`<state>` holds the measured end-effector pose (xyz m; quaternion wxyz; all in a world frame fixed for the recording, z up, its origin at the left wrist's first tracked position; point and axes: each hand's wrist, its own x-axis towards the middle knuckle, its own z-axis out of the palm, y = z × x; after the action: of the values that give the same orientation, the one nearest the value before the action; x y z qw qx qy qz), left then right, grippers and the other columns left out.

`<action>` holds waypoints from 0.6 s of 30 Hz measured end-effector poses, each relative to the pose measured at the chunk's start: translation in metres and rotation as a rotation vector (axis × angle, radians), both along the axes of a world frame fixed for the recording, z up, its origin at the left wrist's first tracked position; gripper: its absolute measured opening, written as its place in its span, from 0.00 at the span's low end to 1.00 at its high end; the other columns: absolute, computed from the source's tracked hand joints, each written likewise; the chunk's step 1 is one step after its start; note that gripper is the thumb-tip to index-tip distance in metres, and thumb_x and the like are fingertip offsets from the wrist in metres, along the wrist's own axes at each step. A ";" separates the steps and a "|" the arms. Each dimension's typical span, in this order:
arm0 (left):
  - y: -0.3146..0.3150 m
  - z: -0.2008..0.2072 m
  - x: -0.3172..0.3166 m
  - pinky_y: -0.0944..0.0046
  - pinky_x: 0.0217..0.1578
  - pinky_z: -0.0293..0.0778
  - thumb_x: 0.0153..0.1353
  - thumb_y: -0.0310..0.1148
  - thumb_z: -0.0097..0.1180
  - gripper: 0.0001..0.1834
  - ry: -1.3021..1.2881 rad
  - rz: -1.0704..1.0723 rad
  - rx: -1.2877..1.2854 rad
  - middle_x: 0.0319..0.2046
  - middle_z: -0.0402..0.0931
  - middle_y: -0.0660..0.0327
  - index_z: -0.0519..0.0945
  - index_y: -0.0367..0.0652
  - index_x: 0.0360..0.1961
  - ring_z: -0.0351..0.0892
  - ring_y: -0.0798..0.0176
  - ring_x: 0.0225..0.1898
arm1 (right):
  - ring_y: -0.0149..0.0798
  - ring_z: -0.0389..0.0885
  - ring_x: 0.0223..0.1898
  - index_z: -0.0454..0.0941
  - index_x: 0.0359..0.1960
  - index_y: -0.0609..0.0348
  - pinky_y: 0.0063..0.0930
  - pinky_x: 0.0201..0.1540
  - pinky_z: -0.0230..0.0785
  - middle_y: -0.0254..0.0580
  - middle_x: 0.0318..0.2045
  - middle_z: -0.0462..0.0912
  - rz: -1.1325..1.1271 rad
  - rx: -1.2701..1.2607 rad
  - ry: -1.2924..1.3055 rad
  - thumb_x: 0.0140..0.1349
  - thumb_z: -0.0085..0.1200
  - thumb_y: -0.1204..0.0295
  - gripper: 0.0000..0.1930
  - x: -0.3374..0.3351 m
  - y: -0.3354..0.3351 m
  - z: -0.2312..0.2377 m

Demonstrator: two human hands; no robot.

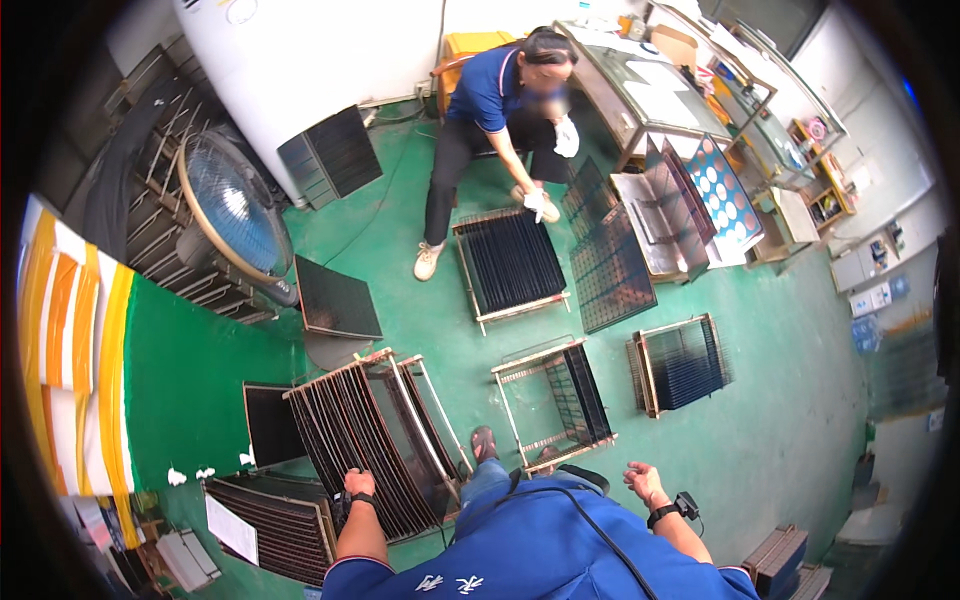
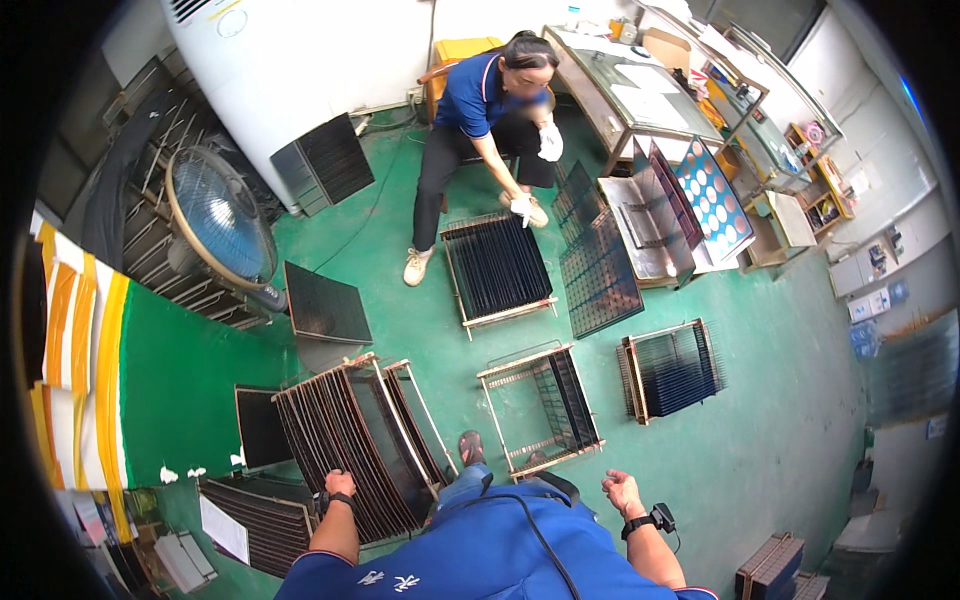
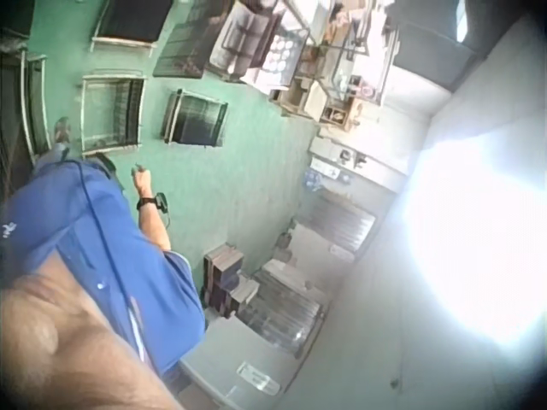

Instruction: Picking up circuit boards from stacks, inspecting them, and placing them into racks or onto a trolley.

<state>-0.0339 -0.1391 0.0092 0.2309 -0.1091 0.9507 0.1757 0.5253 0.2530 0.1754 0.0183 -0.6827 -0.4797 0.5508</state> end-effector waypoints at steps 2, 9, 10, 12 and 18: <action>-0.048 -0.017 -0.006 0.56 0.29 0.78 0.53 0.31 0.58 0.13 -0.281 0.220 0.366 0.25 0.78 0.52 0.80 0.38 0.39 0.81 0.52 0.26 | 0.32 0.78 0.29 0.70 0.54 0.69 0.25 0.30 0.70 0.41 0.29 0.80 0.000 -0.075 0.077 0.54 0.54 0.76 0.24 -0.012 0.011 -0.005; 0.053 0.058 0.117 0.65 0.21 0.78 0.55 0.30 0.56 0.11 -0.443 0.038 0.391 0.26 0.80 0.59 0.81 0.39 0.39 0.80 0.65 0.22 | 0.35 0.79 0.27 0.71 0.53 0.67 0.28 0.28 0.71 0.44 0.32 0.80 -0.069 -0.107 0.089 0.54 0.53 0.79 0.22 0.009 0.025 -0.029; 0.056 0.059 0.125 0.65 0.21 0.78 0.56 0.30 0.56 0.11 -0.458 0.014 0.404 0.27 0.80 0.59 0.81 0.39 0.39 0.81 0.65 0.22 | 0.35 0.79 0.27 0.70 0.53 0.67 0.29 0.28 0.71 0.45 0.32 0.80 -0.078 -0.126 0.092 0.54 0.54 0.79 0.22 0.009 0.027 -0.033; 0.069 0.074 0.138 0.66 0.22 0.78 0.57 0.31 0.56 0.10 -0.505 -0.055 0.423 0.27 0.80 0.60 0.81 0.39 0.37 0.81 0.66 0.24 | 0.36 0.78 0.26 0.70 0.53 0.67 0.30 0.28 0.70 0.45 0.33 0.81 -0.093 -0.153 0.079 0.54 0.54 0.80 0.22 0.016 0.027 -0.040; 0.085 0.072 0.148 0.66 0.23 0.78 0.56 0.32 0.55 0.11 -0.497 -0.114 0.421 0.26 0.80 0.60 0.82 0.39 0.38 0.81 0.66 0.24 | 0.39 0.79 0.26 0.70 0.52 0.66 0.31 0.27 0.69 0.48 0.34 0.81 -0.142 -0.184 0.059 0.53 0.54 0.82 0.21 0.036 0.024 -0.047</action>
<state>0.1145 -0.0542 0.0809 0.4829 -0.0451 0.8125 0.3233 0.5616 0.2767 0.1289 0.0085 -0.6972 -0.3770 0.6097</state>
